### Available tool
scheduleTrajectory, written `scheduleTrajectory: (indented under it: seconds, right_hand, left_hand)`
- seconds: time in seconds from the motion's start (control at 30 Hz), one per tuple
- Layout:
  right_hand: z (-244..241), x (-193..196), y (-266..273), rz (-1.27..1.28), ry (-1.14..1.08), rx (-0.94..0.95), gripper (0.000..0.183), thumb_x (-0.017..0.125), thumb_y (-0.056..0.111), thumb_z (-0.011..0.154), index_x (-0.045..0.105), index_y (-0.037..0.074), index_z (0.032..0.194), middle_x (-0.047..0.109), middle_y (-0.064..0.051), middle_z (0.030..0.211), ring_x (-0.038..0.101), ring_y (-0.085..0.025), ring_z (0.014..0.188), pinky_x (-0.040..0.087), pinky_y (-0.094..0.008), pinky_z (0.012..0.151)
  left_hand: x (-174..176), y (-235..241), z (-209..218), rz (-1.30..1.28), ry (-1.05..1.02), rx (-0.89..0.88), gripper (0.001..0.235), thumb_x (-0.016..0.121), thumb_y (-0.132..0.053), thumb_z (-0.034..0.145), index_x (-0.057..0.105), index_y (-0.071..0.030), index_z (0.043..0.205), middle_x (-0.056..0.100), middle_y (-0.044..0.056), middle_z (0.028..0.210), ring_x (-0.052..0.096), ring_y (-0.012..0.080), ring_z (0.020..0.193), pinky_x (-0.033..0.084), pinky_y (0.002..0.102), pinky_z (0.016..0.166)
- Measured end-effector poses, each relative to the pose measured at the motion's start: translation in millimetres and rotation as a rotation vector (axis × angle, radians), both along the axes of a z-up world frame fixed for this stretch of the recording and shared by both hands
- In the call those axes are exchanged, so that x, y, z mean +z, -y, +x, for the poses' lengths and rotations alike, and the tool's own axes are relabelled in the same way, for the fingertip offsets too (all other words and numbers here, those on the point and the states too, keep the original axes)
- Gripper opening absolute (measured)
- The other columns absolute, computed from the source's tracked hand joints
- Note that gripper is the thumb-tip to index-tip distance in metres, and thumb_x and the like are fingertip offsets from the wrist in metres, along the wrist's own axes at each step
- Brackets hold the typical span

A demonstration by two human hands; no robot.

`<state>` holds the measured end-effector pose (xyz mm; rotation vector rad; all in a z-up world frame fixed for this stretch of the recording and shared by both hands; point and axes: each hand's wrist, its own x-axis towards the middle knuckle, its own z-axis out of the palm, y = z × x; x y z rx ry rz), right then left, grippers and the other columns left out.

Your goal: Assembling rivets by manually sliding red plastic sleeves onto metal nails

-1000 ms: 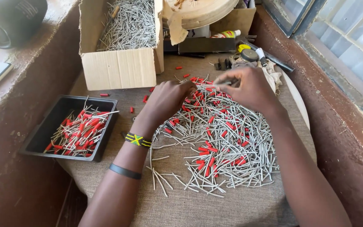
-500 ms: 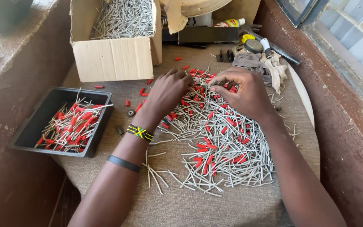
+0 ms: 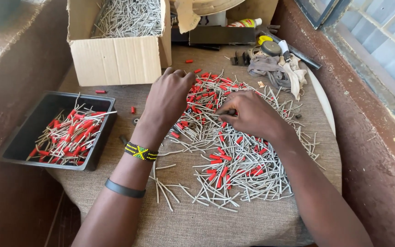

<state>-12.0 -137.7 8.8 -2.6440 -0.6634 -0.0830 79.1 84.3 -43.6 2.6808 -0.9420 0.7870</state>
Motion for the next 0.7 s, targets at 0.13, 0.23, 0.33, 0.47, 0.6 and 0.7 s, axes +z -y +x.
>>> scheduleTrajectory:
  seconds: [0.13,0.23,0.33,0.47,0.6,0.7]
  right_hand:
    - [-2,-3,-8,-0.14,0.045,-0.023,0.011,0.078,0.024,0.087,0.083,0.014,0.085,0.075,-0.01,0.085,0.071,-0.033,0.091,0.056,-0.045,0.085]
    - [-2,-2,-7,-0.189,0.07,-0.024,0.012,0.077,0.026,0.088,0.08,0.015,0.087,0.073,-0.008,0.09,0.07,-0.033,0.096,0.056,-0.046,0.087]
    - [-1,-1,0,-0.141,0.039,-0.033,0.018,0.069,0.026,0.098,0.075,0.01,0.103,0.071,-0.011,0.102,0.069,-0.034,0.104,0.054,-0.048,0.092]
    - [4,-7,5,0.175,0.154,-0.04,0.018,0.066,0.023,0.103,0.071,0.01,0.115,0.074,-0.011,0.092,0.073,-0.031,0.09,0.056,-0.043,0.084]
    - [8,-8,5,0.312,0.242,-0.011,0.027,0.062,0.005,0.102,0.075,0.01,0.125,0.077,-0.012,0.085,0.075,-0.023,0.077,0.057,-0.039,0.077]
    - [11,-9,6,0.327,0.253,0.002,0.025,0.064,0.002,0.1,0.078,0.01,0.119,0.076,-0.013,0.084,0.074,-0.032,0.083,0.055,-0.043,0.083]
  left_hand:
    - [-1,5,-6,0.0,0.006,-0.022,0.034,0.068,0.005,0.08,0.069,-0.012,0.109,0.07,0.011,0.084,0.066,0.0309,0.088,0.059,0.041,0.069]
    - [1,11,-8,-0.033,0.026,-0.034,0.039,0.067,0.006,0.077,0.069,-0.012,0.111,0.07,0.011,0.083,0.065,0.03,0.086,0.058,0.04,0.068]
    - [7,14,-12,-0.069,0.057,-0.048,0.039,0.067,0.005,0.077,0.07,-0.012,0.111,0.071,0.01,0.085,0.065,0.0296,0.088,0.058,0.039,0.069]
    - [16,11,-20,-0.144,0.078,-0.085,0.031,0.065,0.004,0.08,0.068,-0.011,0.106,0.071,0.011,0.086,0.066,0.0313,0.089,0.058,0.039,0.069]
    - [20,13,-24,-0.205,0.103,-0.13,0.024,0.062,0.003,0.084,0.069,-0.013,0.1,0.07,0.01,0.083,0.065,0.0303,0.086,0.058,0.039,0.067]
    - [7,18,-15,-0.208,0.127,-0.104,0.02,0.064,0.0,0.084,0.067,-0.013,0.098,0.069,0.008,0.082,0.065,0.0281,0.086,0.058,0.038,0.066]
